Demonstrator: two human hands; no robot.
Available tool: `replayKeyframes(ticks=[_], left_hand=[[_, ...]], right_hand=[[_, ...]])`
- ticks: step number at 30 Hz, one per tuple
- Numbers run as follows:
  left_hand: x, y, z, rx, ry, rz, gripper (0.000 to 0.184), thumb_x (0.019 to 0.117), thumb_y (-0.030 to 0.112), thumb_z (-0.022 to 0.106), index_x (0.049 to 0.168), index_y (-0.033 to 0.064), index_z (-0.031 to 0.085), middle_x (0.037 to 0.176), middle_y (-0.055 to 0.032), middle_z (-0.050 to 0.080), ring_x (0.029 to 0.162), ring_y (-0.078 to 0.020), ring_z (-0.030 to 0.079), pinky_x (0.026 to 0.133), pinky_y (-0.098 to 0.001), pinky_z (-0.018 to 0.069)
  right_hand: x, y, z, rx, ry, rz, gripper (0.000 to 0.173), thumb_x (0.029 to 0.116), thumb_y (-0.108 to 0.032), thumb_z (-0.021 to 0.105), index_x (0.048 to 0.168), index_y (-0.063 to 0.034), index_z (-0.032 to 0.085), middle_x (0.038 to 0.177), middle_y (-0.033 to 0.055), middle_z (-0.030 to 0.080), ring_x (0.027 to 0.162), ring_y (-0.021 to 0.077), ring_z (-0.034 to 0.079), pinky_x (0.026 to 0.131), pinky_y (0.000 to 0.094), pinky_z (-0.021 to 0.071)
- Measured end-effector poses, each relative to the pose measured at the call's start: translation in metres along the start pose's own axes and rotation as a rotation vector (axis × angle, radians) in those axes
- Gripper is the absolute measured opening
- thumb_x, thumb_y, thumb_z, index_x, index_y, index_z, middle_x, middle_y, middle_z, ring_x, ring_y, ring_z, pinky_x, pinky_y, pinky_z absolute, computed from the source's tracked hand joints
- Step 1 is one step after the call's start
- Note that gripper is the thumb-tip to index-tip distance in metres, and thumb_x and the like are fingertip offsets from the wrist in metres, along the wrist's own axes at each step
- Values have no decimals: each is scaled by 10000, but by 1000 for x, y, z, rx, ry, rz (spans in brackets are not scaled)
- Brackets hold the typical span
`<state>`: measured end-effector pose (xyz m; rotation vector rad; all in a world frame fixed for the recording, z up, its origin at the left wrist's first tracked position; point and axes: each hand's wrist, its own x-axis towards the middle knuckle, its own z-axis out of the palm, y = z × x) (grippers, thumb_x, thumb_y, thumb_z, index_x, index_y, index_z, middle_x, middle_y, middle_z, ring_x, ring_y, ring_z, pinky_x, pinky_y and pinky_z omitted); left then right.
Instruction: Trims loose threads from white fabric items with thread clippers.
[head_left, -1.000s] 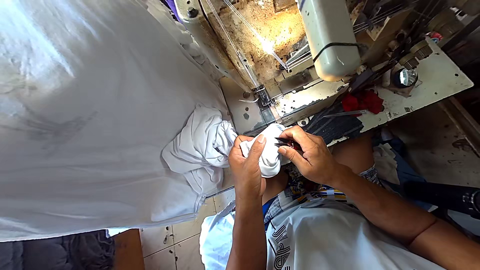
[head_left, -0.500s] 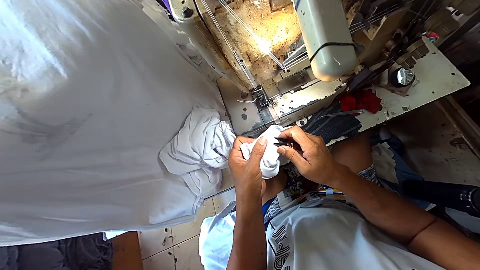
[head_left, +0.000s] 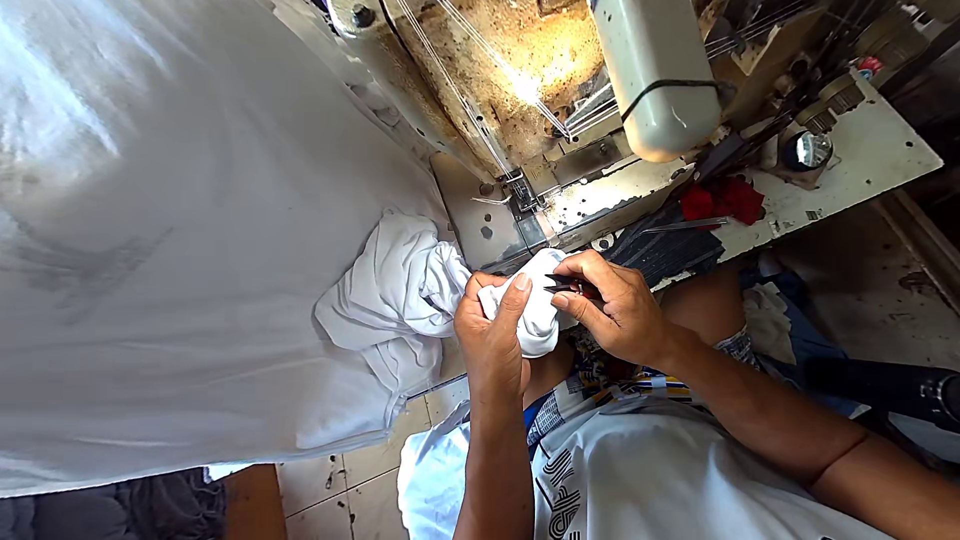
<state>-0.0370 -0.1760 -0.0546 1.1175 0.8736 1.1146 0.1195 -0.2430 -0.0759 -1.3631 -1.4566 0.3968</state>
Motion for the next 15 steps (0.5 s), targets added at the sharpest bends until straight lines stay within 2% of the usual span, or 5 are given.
replayKeyframes(ticks=[15], left_hand=[[3,-1,-1,-25,11,-16,74,952,91,676,952,80,602,820,-64,643,742,-151,662,714,-347,611]], right_hand=[[3,8,-1,33,-16,-103,226,979,-200,681,1112,-18,679,920,23,662,776,79,611,667,261,545]])
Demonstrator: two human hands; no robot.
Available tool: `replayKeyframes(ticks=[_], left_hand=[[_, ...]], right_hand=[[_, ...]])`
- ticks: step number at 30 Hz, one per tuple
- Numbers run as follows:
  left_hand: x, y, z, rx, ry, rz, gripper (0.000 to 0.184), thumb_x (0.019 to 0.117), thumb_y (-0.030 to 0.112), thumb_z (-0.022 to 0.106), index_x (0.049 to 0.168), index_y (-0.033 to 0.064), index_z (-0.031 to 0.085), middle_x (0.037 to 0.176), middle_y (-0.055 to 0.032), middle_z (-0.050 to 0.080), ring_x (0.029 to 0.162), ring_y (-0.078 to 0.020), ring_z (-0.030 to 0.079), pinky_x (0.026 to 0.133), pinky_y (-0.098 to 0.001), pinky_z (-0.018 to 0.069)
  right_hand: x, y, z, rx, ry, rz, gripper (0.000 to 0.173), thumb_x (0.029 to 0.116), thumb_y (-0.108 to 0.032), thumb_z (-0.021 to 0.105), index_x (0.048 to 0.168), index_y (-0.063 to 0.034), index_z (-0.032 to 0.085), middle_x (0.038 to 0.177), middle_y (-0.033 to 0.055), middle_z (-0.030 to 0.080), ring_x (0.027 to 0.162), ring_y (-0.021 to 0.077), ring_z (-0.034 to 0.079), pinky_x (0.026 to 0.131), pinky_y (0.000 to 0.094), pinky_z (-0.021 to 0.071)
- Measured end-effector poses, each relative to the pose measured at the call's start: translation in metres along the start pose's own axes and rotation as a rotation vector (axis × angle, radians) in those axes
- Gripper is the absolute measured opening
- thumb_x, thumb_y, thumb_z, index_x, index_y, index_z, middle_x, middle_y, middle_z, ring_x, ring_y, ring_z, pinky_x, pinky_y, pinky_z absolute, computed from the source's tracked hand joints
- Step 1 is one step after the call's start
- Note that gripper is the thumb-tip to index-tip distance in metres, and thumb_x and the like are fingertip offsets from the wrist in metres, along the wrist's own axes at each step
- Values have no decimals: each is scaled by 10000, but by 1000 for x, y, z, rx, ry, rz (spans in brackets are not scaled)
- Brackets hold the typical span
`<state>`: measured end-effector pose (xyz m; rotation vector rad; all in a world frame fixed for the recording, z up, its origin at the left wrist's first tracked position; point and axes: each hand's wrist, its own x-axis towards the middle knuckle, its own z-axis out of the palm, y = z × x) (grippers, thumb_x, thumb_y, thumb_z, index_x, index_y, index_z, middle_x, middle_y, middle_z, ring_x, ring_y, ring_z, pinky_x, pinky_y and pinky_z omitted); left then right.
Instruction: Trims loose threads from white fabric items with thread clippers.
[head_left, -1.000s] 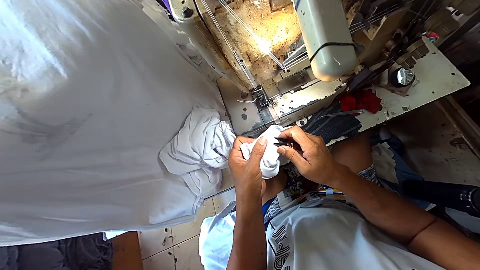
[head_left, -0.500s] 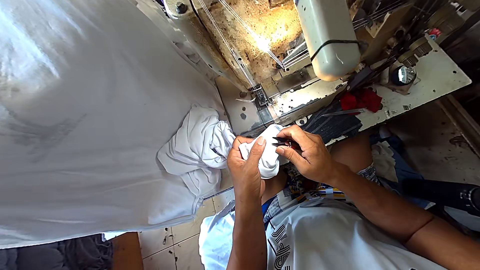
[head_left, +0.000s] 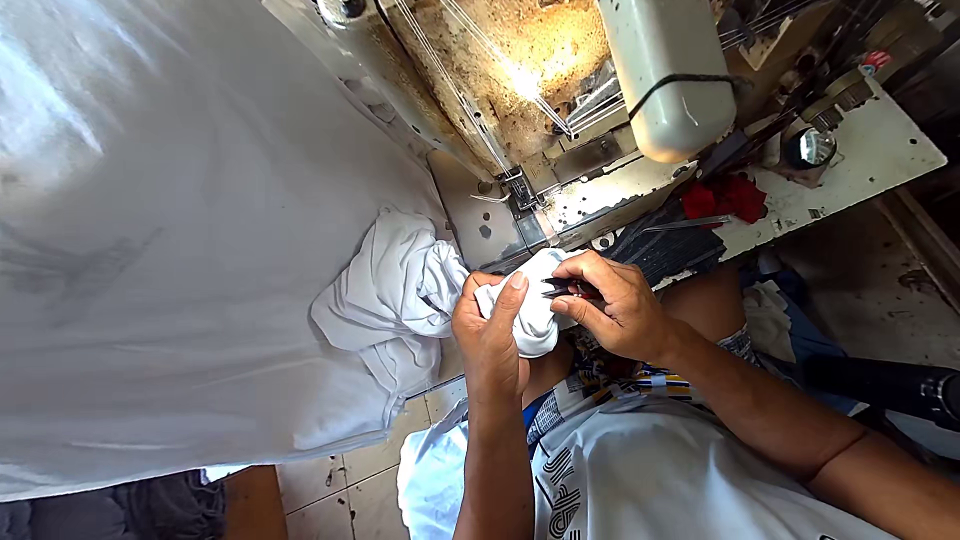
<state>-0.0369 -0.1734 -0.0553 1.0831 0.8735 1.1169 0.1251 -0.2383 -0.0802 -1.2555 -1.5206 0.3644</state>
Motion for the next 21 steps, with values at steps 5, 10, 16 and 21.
replayKeyframes(ticks=[5,10,16,21], left_hand=[[0,-1,0,-6,0,-4,68,953,88,670,949,77,603,816,-65,643,737,-150,661,713,-345,612],[0,-2,1,-6,-15,4,84,948,74,677,947,75,593,815,-67,645,728,-148,662,702,-341,614],[-1,-2,0,-3,-33,16,98,946,82,686,943,85,588,805,-57,631,723,-140,650,702,-337,609],[-2,-4,-2,-5,-61,33,118,934,97,704,925,93,587,794,-46,625,710,-135,642,695,-330,606]], right_hand=[[1,1,-1,-1,1,-19,219,975,-189,686,1103,-12,680,931,28,670,798,80,625,687,259,557],[3,0,-1,-7,5,-2,219,970,-185,693,1109,-16,683,920,20,663,787,78,615,688,260,550],[3,1,-2,45,8,23,184,982,-173,684,1090,-24,694,944,27,674,810,83,631,703,269,561],[5,-7,-1,345,175,148,140,995,-50,627,1118,16,626,853,54,645,697,98,610,602,248,545]])
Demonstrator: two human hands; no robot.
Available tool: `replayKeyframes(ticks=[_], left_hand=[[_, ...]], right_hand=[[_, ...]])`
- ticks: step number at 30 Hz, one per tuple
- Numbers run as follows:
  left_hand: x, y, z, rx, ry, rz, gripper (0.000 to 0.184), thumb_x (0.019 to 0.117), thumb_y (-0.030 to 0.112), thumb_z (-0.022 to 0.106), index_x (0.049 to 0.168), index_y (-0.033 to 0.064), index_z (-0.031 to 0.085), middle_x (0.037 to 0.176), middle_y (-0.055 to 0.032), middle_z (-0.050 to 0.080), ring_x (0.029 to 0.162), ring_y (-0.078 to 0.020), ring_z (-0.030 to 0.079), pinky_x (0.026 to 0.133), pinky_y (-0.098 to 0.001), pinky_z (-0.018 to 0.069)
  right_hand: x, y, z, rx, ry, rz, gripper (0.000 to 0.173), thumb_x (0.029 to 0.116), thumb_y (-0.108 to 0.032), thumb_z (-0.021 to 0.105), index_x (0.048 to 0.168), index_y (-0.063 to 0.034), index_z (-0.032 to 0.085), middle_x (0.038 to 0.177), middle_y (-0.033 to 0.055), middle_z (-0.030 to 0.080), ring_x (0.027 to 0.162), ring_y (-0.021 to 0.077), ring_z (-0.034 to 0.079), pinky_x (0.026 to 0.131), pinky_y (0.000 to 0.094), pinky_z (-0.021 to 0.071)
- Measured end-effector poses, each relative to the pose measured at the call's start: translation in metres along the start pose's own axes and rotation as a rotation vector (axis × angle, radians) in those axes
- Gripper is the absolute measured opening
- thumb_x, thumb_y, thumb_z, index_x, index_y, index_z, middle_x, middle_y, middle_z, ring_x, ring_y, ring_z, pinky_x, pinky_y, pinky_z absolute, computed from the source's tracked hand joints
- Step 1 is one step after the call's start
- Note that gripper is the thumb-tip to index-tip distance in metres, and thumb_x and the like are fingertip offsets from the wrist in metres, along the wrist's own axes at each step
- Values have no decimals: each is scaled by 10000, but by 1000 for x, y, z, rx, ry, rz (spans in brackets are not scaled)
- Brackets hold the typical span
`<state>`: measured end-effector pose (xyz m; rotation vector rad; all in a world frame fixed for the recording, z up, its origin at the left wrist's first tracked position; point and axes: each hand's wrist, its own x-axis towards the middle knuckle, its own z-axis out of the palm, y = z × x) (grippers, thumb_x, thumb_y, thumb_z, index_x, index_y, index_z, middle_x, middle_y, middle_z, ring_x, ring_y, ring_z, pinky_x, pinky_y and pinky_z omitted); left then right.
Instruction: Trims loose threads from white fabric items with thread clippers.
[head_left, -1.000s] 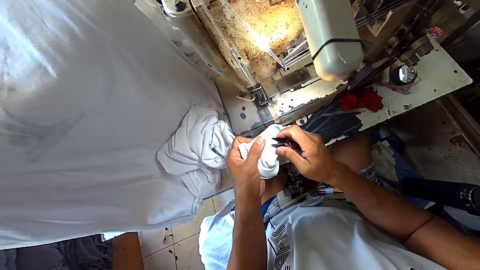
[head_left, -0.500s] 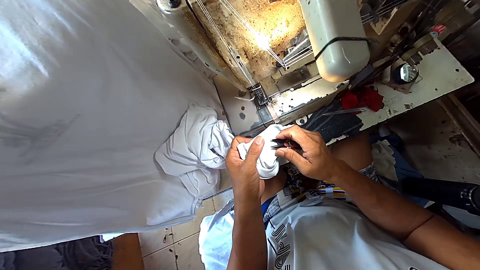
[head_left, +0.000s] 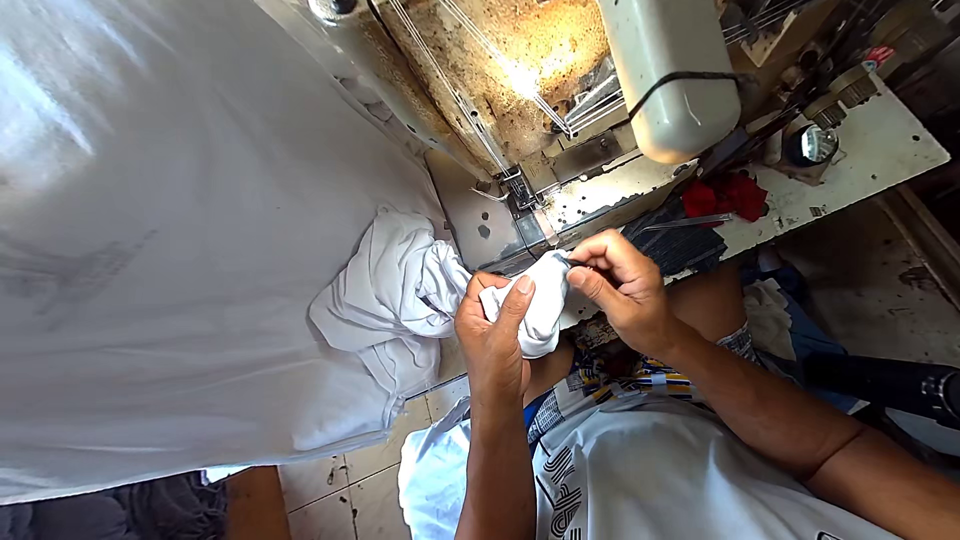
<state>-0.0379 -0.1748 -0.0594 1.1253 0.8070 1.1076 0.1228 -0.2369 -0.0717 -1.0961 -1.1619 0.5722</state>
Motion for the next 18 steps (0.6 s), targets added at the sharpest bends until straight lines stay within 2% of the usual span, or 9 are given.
replayKeyframes(ticks=[1,3,5,8,9,10,12,13,18], left_hand=[[0,-1,-1,3,3,2,119,932,100,707,928,93,589,795,-45,622,711,-135,641,694,-329,604],[0,-1,-2,20,5,0,116,933,114,712,934,95,598,795,-44,625,711,-133,642,693,-324,604],[0,0,-3,51,-11,-3,118,934,124,718,949,96,604,805,-47,636,719,-134,649,694,-322,607],[0,3,-5,136,-74,-7,139,929,143,737,1009,78,643,850,-71,666,745,-156,672,691,-324,612],[0,5,-7,173,-99,2,151,930,153,743,1024,74,655,866,-77,676,752,-162,676,687,-324,612],[1,6,-8,208,-115,21,148,931,151,745,1025,69,665,875,-82,684,754,-168,677,681,-323,609],[3,7,-13,288,-102,82,126,925,132,755,1013,70,688,871,-74,702,745,-163,678,655,-312,597],[4,7,-14,325,-78,115,120,924,131,759,1006,76,692,855,-61,701,728,-153,675,635,-300,591],[7,4,-17,417,-9,119,109,980,206,707,982,98,692,800,-34,671,674,-136,650,586,-283,564]], right_hand=[[1,-1,-1,39,19,31,160,1004,-64,606,1145,12,603,832,52,620,666,97,586,567,237,518],[5,-1,-6,83,-7,55,186,997,-77,614,1157,13,586,874,61,609,702,106,594,592,239,533],[10,1,-10,61,-55,24,222,953,-63,694,1149,30,649,1006,85,661,794,120,625,647,247,556],[22,1,-18,23,-248,10,326,957,-56,683,1271,33,674,1302,119,656,1105,163,665,898,304,605],[25,2,-20,37,-304,31,317,956,-54,688,1262,29,682,1283,109,669,1115,158,668,921,306,604],[26,2,-22,56,-331,62,243,944,-47,709,1178,19,715,1157,86,708,1010,135,688,852,287,613],[27,3,-23,73,-347,143,45,939,-47,724,933,-6,706,809,47,668,682,101,618,577,241,530],[26,3,-24,72,-354,177,92,956,-58,705,881,-13,677,737,44,621,615,102,569,518,239,478],[19,6,-20,42,-291,307,166,1011,-121,641,877,-24,634,675,61,549,545,126,501,463,248,407]])
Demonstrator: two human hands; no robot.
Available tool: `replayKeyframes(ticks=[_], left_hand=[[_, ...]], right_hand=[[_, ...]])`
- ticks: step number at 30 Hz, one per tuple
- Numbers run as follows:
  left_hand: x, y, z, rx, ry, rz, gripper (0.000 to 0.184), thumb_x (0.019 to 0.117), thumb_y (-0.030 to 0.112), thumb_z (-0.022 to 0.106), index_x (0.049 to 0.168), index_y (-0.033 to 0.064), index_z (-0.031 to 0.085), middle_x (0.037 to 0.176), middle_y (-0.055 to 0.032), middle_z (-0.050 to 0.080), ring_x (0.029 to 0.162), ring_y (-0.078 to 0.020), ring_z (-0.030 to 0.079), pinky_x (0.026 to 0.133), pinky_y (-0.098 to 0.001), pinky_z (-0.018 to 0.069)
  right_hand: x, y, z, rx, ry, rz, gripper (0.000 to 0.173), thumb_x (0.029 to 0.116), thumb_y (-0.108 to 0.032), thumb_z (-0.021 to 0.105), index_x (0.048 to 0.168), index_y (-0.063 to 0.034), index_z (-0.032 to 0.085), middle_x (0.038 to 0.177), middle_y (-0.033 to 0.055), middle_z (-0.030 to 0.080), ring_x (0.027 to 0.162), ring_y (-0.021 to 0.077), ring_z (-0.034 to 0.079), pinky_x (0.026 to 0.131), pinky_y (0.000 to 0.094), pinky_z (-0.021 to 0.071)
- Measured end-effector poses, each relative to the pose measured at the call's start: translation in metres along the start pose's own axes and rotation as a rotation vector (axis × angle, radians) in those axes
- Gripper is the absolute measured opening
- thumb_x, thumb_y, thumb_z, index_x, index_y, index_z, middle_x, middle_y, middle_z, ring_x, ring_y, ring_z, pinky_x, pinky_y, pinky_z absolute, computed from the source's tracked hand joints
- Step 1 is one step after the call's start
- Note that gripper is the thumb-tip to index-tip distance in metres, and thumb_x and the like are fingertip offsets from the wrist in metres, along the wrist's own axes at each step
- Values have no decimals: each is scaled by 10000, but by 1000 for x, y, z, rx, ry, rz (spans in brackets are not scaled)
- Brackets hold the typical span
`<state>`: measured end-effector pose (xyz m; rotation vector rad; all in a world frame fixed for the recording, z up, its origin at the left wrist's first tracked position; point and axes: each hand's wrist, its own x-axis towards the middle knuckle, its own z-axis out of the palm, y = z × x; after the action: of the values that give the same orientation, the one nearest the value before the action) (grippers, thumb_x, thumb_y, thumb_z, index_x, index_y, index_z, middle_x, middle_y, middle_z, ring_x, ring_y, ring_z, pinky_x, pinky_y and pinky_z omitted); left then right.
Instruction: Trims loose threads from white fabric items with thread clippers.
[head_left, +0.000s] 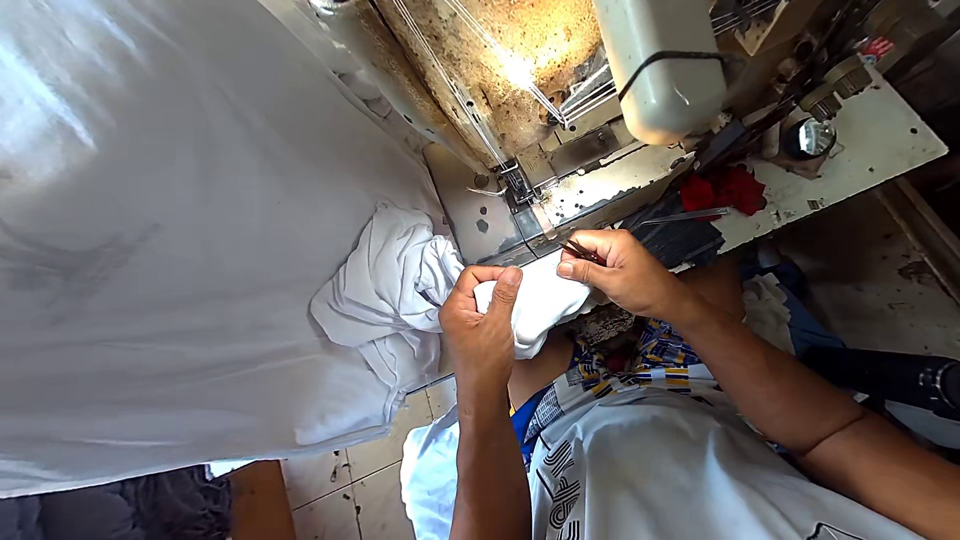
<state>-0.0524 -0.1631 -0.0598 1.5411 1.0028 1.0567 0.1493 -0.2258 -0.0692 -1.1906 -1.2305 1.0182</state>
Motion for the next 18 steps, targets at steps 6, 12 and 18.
replayKeyframes(ticks=[6,12,18], left_hand=[[4,-5,-4,12,-12,-32,124,988,232,697,974,109,697,874,-30,702,756,-134,674,656,-296,580],[3,-5,-1,25,-17,-22,129,993,234,693,974,107,695,866,-31,696,741,-139,668,642,-297,575],[3,-7,0,46,-26,12,136,1002,240,679,966,109,688,887,-31,705,773,-143,677,669,-309,578]], right_hand=[[-5,6,-1,-2,25,26,158,1016,-124,632,895,-23,634,685,69,556,555,135,511,476,260,421],[-6,6,-3,6,-12,6,160,1023,-130,618,904,-25,637,687,66,558,559,135,517,477,263,427],[-9,9,-5,-28,-95,-66,114,932,-122,751,894,-26,702,728,35,632,611,103,580,531,252,499]])
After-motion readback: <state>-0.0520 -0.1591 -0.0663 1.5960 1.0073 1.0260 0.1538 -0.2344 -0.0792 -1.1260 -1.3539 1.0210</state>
